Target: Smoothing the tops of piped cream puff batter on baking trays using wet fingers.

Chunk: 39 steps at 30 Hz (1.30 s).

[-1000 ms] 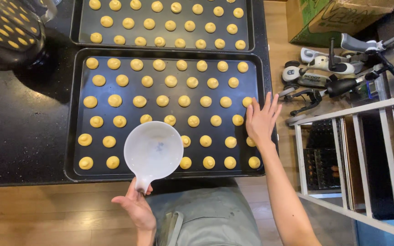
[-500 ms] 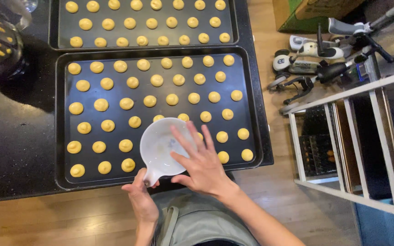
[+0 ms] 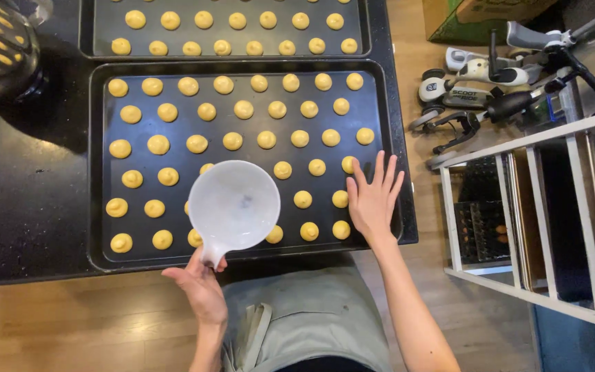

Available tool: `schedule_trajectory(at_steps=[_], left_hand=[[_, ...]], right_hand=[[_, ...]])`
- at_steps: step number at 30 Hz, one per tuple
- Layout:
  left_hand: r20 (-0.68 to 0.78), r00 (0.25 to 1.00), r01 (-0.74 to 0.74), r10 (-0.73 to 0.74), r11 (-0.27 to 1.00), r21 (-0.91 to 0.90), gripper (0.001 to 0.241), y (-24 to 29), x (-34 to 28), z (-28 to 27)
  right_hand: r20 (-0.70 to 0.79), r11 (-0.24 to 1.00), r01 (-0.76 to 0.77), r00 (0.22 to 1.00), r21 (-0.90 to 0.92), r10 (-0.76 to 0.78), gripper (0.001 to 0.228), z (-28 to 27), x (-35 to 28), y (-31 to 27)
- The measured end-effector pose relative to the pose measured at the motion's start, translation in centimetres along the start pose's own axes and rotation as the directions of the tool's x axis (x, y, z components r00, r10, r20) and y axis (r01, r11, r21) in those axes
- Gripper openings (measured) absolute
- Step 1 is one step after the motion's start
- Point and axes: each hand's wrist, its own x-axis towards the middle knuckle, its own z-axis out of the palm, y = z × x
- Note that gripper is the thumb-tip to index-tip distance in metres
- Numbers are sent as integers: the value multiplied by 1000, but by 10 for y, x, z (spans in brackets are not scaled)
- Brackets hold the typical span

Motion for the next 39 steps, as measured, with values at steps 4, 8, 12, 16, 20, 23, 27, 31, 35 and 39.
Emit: schedule_trajectory(at_steps=[4,8,12,16,20,23,27,31,35,39], left_hand=[[-53,998,-20,21,1000,20,111,11,1,1],[-72,997,-25,27,999,30,111,7,-5,0],[-62,998,-13,15,1000,28,111,9,-10,6],[-55,998,-3,3,1000,1,108,3,-12,4],[-55,998,-2,3,1000,8,108,1,-13,4],[-65,998,4,-2,999,36,108,4,-14,3],[-78,997,-1,4,999,41,108,4,-14,4],[-65,998,-14,17,998,56,108,5,-14,7],[-43,999,-27,30,997,67,108,9,-14,9],[-52,998,-20,23,998,65,108,7,-13,9]], right_hand=[[-8,998,47,999,-44,-47,50,9,-4,0],[-11,997,59,998,-48,-59,52,9,-4,-5],[28,992,73,997,-104,-71,52,9,-3,-4],[30,991,82,996,-102,-79,56,7,-8,-2],[24,995,45,999,-86,-43,59,4,-14,-4],[36,996,33,999,-80,-30,61,10,-17,-2],[11,999,11,1000,-42,-11,66,18,-18,0],[4,999,-13,1000,-38,13,68,14,-10,-2],[32,996,-1,999,-85,3,67,16,0,-2],[-20,999,-3,1000,-35,2,67,10,7,-7]])
